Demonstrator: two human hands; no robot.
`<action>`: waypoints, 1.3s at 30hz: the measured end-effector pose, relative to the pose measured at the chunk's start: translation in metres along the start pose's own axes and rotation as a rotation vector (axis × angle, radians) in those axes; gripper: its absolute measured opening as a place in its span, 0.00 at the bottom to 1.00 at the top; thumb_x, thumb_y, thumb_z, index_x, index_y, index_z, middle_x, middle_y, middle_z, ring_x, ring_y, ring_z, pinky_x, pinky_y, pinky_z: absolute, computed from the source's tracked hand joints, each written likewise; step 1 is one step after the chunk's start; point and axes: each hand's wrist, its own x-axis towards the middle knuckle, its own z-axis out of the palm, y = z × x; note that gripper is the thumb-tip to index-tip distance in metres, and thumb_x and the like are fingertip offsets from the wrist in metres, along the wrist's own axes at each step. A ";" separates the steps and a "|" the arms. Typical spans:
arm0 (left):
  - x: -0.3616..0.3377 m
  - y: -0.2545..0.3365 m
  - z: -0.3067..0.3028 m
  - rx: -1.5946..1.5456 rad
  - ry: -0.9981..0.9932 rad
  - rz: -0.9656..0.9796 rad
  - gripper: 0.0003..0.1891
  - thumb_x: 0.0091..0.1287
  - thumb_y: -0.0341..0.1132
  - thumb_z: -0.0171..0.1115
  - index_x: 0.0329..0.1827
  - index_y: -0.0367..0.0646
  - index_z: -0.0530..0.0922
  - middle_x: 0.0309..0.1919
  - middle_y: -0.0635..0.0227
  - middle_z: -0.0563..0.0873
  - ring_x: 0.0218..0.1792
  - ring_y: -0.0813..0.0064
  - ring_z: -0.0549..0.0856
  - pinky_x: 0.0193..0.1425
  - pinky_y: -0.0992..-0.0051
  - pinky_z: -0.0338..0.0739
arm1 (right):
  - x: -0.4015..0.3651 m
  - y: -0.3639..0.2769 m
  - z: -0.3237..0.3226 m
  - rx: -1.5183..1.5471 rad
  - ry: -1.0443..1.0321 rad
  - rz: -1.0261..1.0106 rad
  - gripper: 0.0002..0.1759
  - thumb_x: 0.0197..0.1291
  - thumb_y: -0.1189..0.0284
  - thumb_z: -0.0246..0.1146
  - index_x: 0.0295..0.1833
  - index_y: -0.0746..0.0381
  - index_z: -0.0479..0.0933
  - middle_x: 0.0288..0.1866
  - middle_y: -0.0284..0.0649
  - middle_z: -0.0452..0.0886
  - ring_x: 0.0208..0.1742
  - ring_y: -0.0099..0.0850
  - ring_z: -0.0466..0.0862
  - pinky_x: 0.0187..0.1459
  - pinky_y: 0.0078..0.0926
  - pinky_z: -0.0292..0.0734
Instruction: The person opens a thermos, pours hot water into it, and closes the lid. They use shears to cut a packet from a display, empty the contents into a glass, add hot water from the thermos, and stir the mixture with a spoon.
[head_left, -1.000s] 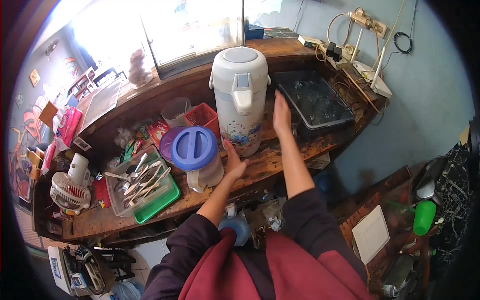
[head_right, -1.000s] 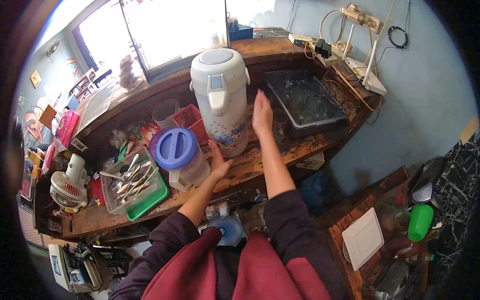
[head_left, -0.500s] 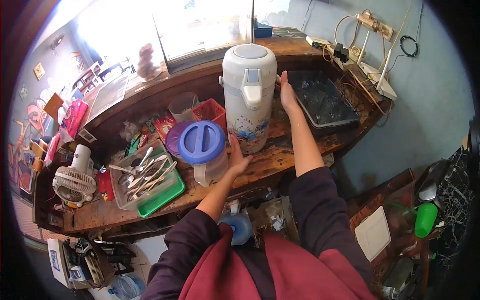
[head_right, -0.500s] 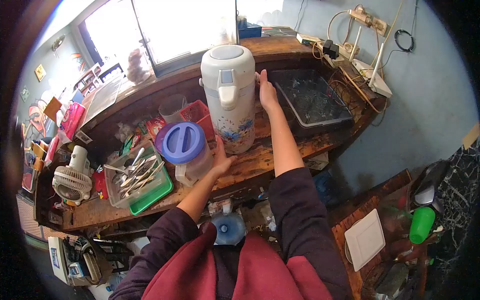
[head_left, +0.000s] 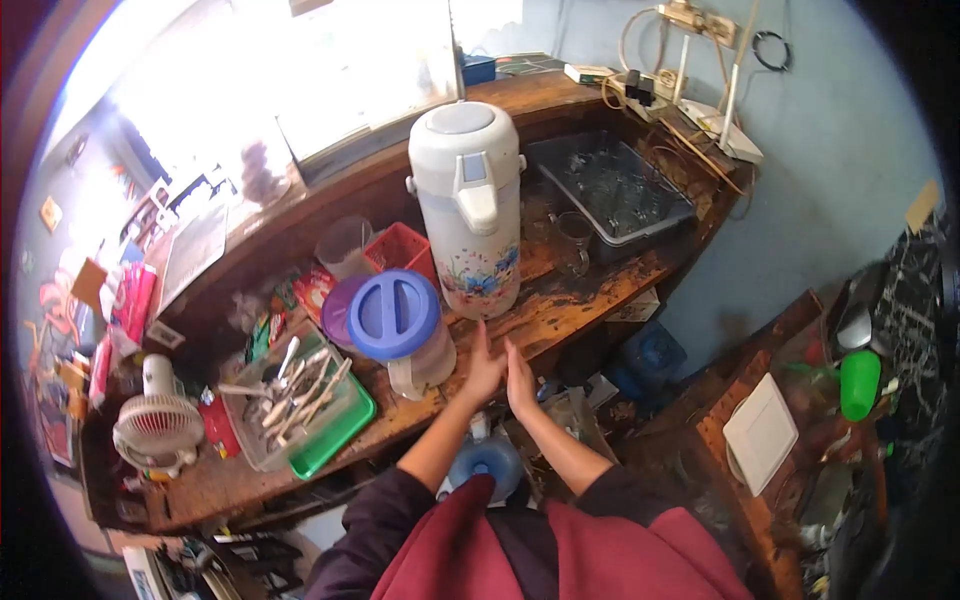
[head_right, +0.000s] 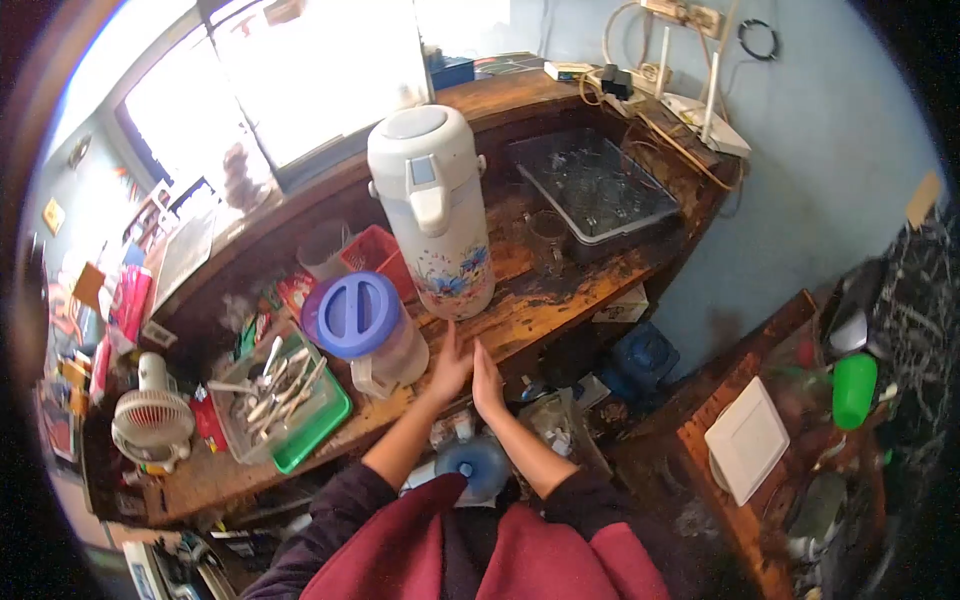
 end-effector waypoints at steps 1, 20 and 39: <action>-0.023 0.016 0.005 -0.153 -0.019 -0.049 0.40 0.56 0.24 0.53 0.68 0.40 0.37 0.67 0.53 0.46 0.67 0.62 0.50 0.66 0.70 0.51 | -0.017 0.003 0.000 -0.046 0.023 -0.025 0.31 0.65 0.53 0.37 0.63 0.67 0.57 0.65 0.44 0.59 0.66 0.33 0.57 0.63 0.25 0.49; -0.181 -0.087 -0.105 -0.018 -0.726 -0.440 0.27 0.61 0.34 0.52 0.64 0.45 0.56 0.60 0.63 0.64 0.60 0.67 0.65 0.59 0.66 0.62 | -0.258 0.081 0.127 -0.188 1.034 0.099 0.28 0.61 0.60 0.52 0.63 0.62 0.57 0.48 0.41 0.72 0.44 0.29 0.74 0.47 0.27 0.69; -0.511 0.021 0.006 0.348 -2.053 -0.345 0.29 0.60 0.41 0.52 0.65 0.53 0.55 0.64 0.68 0.58 0.61 0.69 0.61 0.59 0.59 0.56 | -0.666 0.098 0.272 -0.134 1.971 0.586 0.38 0.48 0.62 0.62 0.62 0.63 0.55 0.49 0.52 0.72 0.51 0.42 0.74 0.50 0.33 0.69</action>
